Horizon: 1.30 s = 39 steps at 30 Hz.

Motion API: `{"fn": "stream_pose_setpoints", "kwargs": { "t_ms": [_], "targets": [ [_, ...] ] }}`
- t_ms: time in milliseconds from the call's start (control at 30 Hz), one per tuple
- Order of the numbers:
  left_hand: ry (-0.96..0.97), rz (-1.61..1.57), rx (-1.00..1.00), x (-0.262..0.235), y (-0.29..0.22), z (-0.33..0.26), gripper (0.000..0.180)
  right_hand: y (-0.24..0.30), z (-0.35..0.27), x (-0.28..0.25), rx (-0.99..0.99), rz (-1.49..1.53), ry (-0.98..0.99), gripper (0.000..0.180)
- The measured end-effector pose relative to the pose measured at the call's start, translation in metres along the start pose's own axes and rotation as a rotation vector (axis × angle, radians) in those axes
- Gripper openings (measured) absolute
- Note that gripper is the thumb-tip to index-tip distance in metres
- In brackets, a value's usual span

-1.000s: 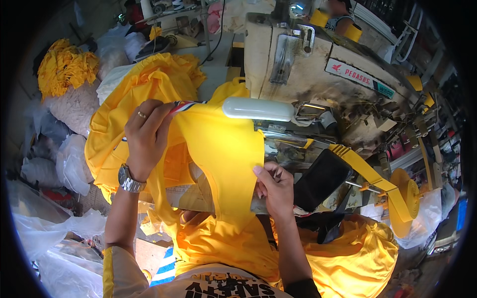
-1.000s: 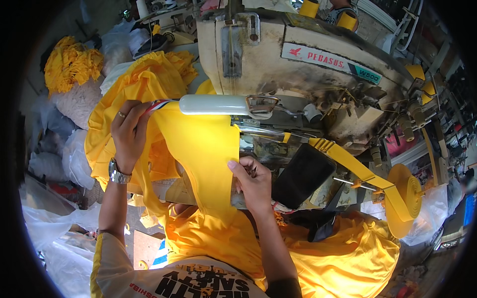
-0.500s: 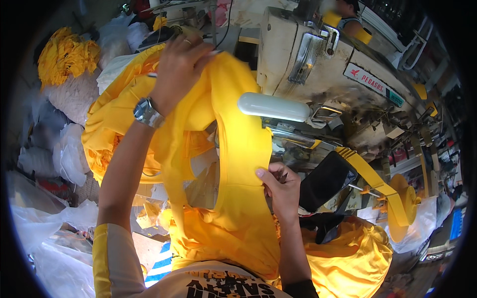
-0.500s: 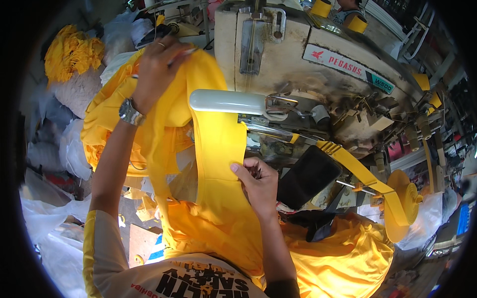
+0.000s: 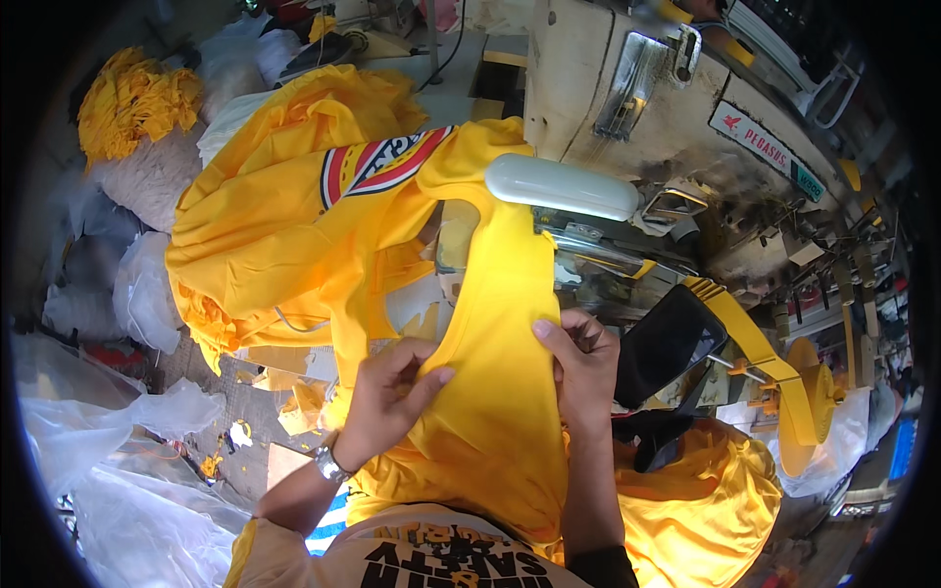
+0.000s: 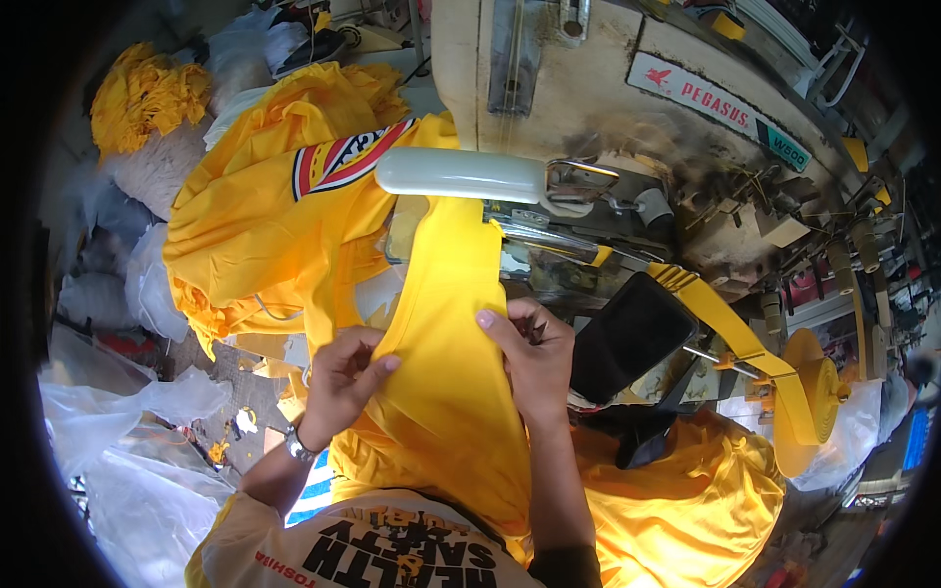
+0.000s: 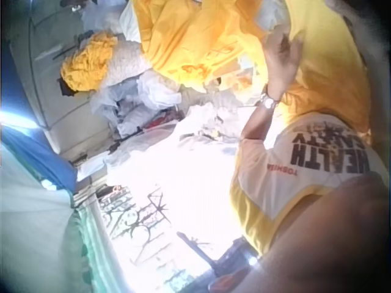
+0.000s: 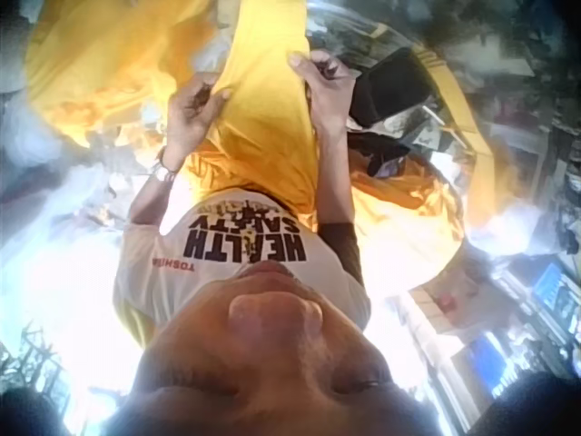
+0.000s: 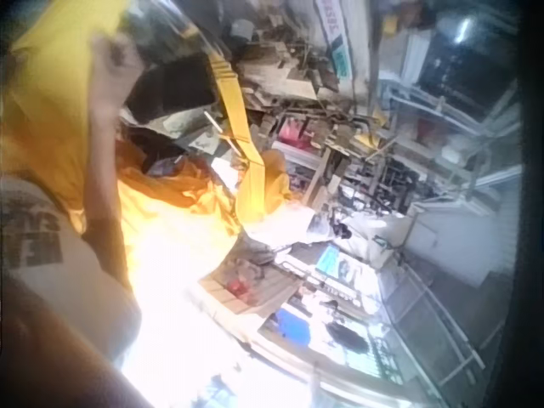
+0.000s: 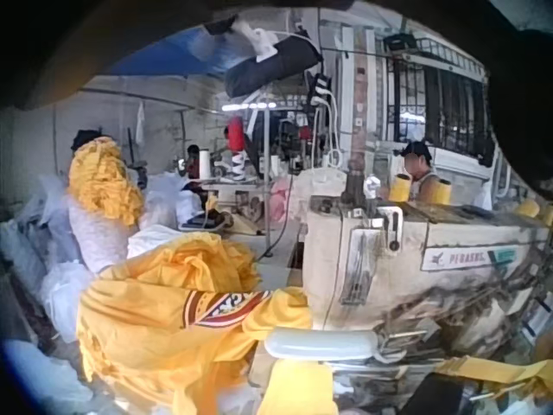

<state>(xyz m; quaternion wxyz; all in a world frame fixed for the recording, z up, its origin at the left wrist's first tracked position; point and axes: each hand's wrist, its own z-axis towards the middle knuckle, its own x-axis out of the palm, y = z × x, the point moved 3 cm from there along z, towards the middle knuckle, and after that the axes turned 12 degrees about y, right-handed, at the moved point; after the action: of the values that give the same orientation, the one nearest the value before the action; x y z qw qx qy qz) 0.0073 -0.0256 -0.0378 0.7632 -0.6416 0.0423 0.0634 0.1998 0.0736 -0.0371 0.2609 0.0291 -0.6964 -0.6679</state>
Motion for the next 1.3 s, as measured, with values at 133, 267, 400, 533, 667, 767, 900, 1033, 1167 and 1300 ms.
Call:
{"fn": "stream_pose_setpoints", "kwargs": {
  "t_ms": [133, 267, 400, 533, 667, 767, 900, 1033, 1167, 1300],
  "targets": [
    [-0.041, 0.066, 0.025, -0.018, -0.024, 0.026, 0.017, 0.003, 0.000, 0.005, -0.022, 0.024, -0.042, 0.011],
    [-0.047, 0.446, 0.142, -0.030, -0.058, 0.054, 0.019, -0.002, 0.001, 0.005, -0.034, 0.059, -0.035, 0.011],
    [-0.114, 0.669, 0.428, -0.045, -0.059, 0.089, 0.031, -0.001, 0.003, 0.012, -0.024, 0.034, -0.032, 0.012],
    [-0.297, 0.806, 0.314, -0.020, -0.037, 0.038, 0.058, -0.005, 0.005, 0.006, -0.015, -0.010, -0.051, 0.014],
    [-0.216, 1.089, 0.149, -0.031, 0.035, -0.034, 0.047, -0.009, 0.006, 0.013, -0.018, 0.034, -0.019, 0.018],
    [-0.365, 0.636, 0.065, -0.074, -0.002, -0.018, 0.029, -0.010, 0.003, 0.013, 0.021, 0.134, -0.048, 0.018],
    [-0.310, 0.952, 0.388, -0.103, -0.085, 0.040, 0.030, -0.011, 0.004, 0.012, -0.038, 0.214, 0.002, 0.017],
    [-0.369, 1.245, 0.367, -0.085, -0.083, 0.060, 0.039, -0.010, 0.005, 0.016, -0.036, 0.197, -0.024, 0.016],
    [-0.459, 1.174, 0.481, -0.036, -0.028, -0.009, 0.044, -0.013, 0.005, 0.014, -0.003, 0.154, -0.014, 0.015],
    [-0.363, 1.222, 0.075, -0.040, 0.025, -0.039, 0.030, -0.014, 0.004, 0.013, -0.032, 0.105, -0.005, 0.013]
  ]
}}
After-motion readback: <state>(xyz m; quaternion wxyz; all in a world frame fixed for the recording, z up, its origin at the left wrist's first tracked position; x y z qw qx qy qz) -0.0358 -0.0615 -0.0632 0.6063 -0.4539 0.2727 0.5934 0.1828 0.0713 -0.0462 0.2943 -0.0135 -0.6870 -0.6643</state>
